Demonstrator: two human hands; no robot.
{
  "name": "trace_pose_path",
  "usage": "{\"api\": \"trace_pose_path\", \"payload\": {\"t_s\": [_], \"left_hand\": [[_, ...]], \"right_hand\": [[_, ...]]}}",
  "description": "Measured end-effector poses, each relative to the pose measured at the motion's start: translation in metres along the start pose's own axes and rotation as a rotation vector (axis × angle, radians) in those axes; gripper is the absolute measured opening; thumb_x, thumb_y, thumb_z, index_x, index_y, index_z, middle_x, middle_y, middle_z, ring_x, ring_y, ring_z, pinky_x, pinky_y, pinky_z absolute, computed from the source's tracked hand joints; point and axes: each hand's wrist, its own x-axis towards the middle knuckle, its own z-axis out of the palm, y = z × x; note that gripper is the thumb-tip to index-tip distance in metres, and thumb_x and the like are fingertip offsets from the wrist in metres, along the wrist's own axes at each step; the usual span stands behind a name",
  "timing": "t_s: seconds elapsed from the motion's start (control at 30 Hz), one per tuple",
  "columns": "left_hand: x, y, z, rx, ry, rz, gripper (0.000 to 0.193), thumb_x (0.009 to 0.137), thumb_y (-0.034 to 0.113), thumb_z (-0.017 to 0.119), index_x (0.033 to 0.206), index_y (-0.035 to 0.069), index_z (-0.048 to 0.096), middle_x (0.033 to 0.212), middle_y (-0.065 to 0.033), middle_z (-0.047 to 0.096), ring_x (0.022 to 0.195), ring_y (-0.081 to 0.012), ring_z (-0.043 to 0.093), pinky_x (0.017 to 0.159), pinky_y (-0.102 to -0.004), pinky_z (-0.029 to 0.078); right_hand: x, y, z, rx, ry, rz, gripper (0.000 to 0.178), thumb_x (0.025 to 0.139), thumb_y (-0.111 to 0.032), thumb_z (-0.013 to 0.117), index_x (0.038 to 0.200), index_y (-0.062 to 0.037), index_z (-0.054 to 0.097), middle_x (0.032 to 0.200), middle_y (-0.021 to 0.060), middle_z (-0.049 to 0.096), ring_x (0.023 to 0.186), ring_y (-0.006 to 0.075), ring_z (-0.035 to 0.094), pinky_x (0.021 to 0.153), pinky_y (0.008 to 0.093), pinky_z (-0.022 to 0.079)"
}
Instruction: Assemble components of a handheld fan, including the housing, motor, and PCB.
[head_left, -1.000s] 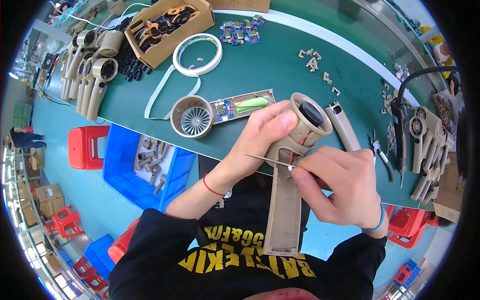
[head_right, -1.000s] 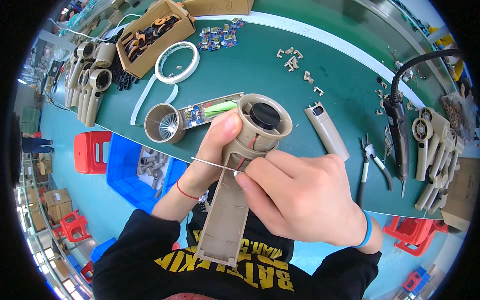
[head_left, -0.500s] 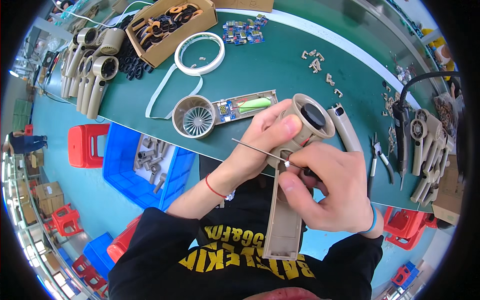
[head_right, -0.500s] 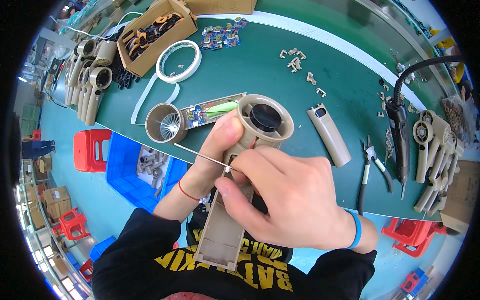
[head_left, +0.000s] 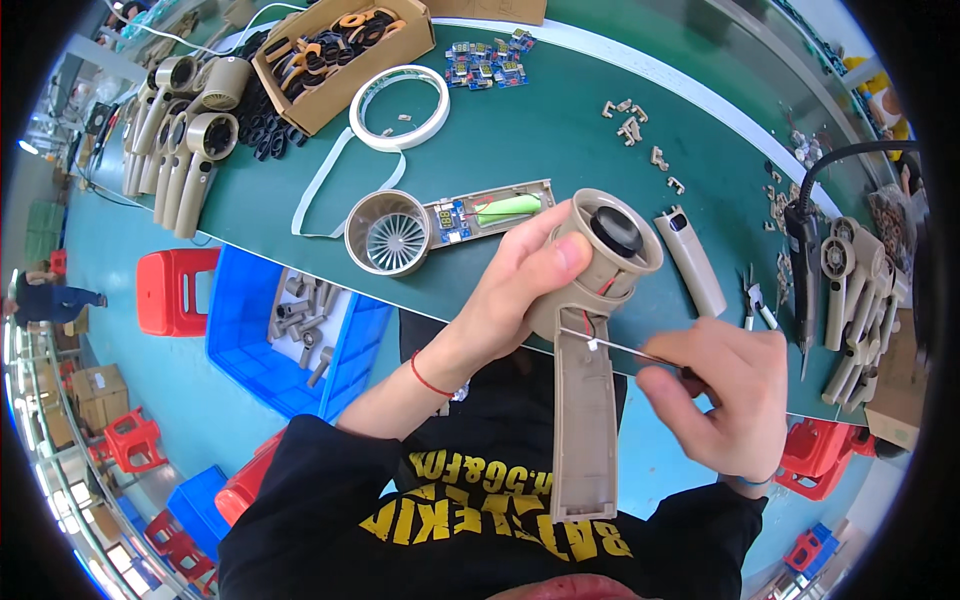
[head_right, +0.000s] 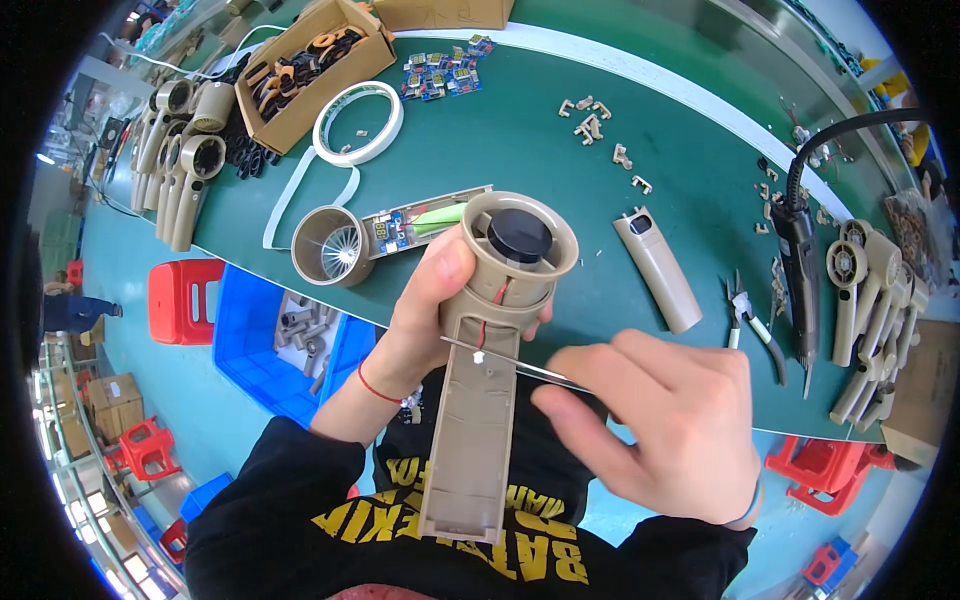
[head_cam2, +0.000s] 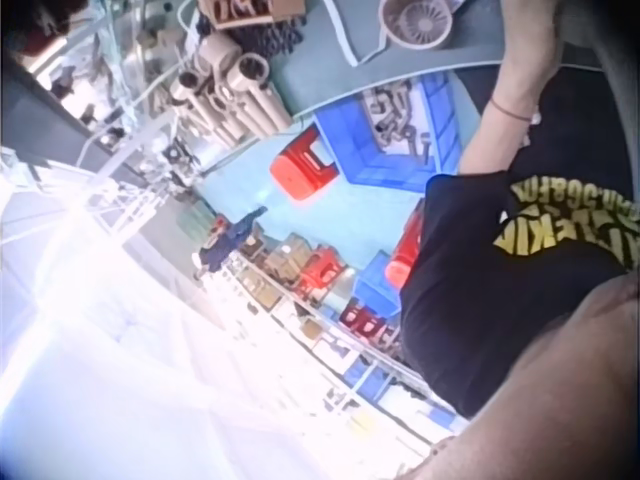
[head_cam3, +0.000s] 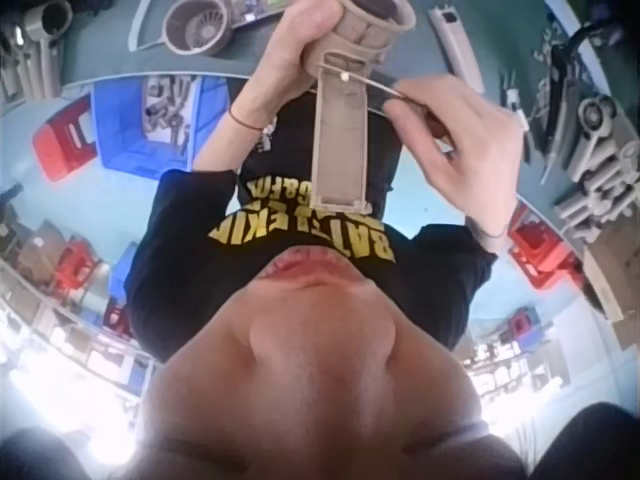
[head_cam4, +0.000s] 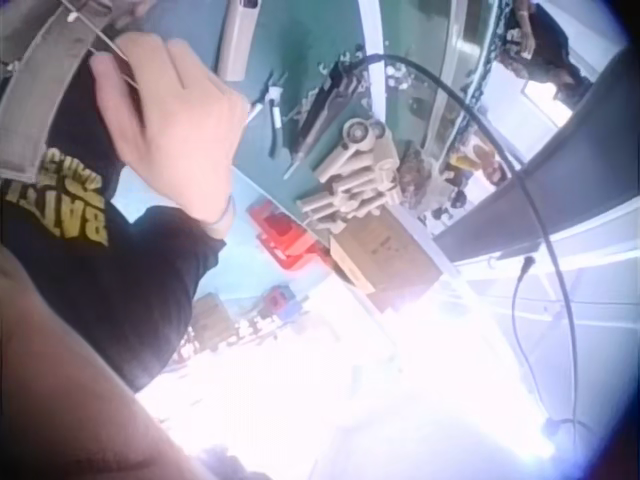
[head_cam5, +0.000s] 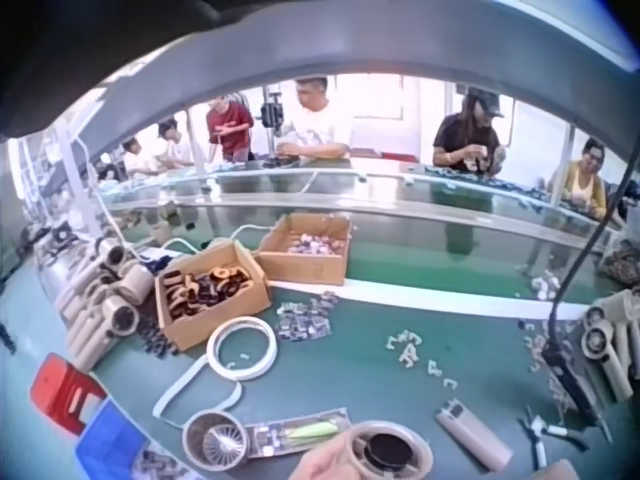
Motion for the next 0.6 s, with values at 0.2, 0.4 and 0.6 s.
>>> {"api": "trace_pose_path", "payload": {"t_s": [0.2, 0.4, 0.6], "left_hand": [[0.004, 0.000, 0.003, -0.019, 0.008, 0.030, 0.058, 0.090, 0.040, 0.062, 0.130, 0.001, 0.047, 0.113, -0.0090, 0.060, 0.101, -0.0144, 0.059, 0.089, -0.0293, 0.049], [0.004, -0.008, 0.005, 0.124, 0.287, 0.113, 0.075, 0.079, 0.047, 0.072, 0.129, -0.001, 0.045, 0.117, -0.0124, 0.059, 0.102, -0.0185, 0.061, 0.084, -0.0338, 0.053], [0.001, -0.003, 0.014, 0.354, 0.141, 0.228, 0.056, 0.085, 0.032, 0.070, 0.127, 0.002, 0.048, 0.114, -0.0047, 0.053, 0.107, -0.0128, 0.052, 0.095, -0.0294, 0.042]], "right_hand": [[0.003, 0.020, -0.015, 0.042, -0.066, 0.112, 0.019, 0.073, -0.012, 0.078, 0.069, -0.0061, 0.061, 0.055, 0.0018, 0.051, 0.045, 0.0189, 0.048, 0.043, 0.0284, 0.034], [0.005, 0.019, -0.002, 0.139, 0.079, -0.091, 0.017, 0.070, -0.010, 0.079, 0.076, -0.0046, 0.064, 0.062, 0.0050, 0.055, 0.047, 0.0202, 0.046, 0.044, 0.0305, 0.033], [0.021, -0.014, 0.012, 0.030, -0.017, 0.106, 0.019, 0.075, -0.012, 0.077, 0.074, -0.0044, 0.060, 0.063, 0.0072, 0.058, 0.047, 0.0190, 0.052, 0.044, 0.0317, 0.037]]}}
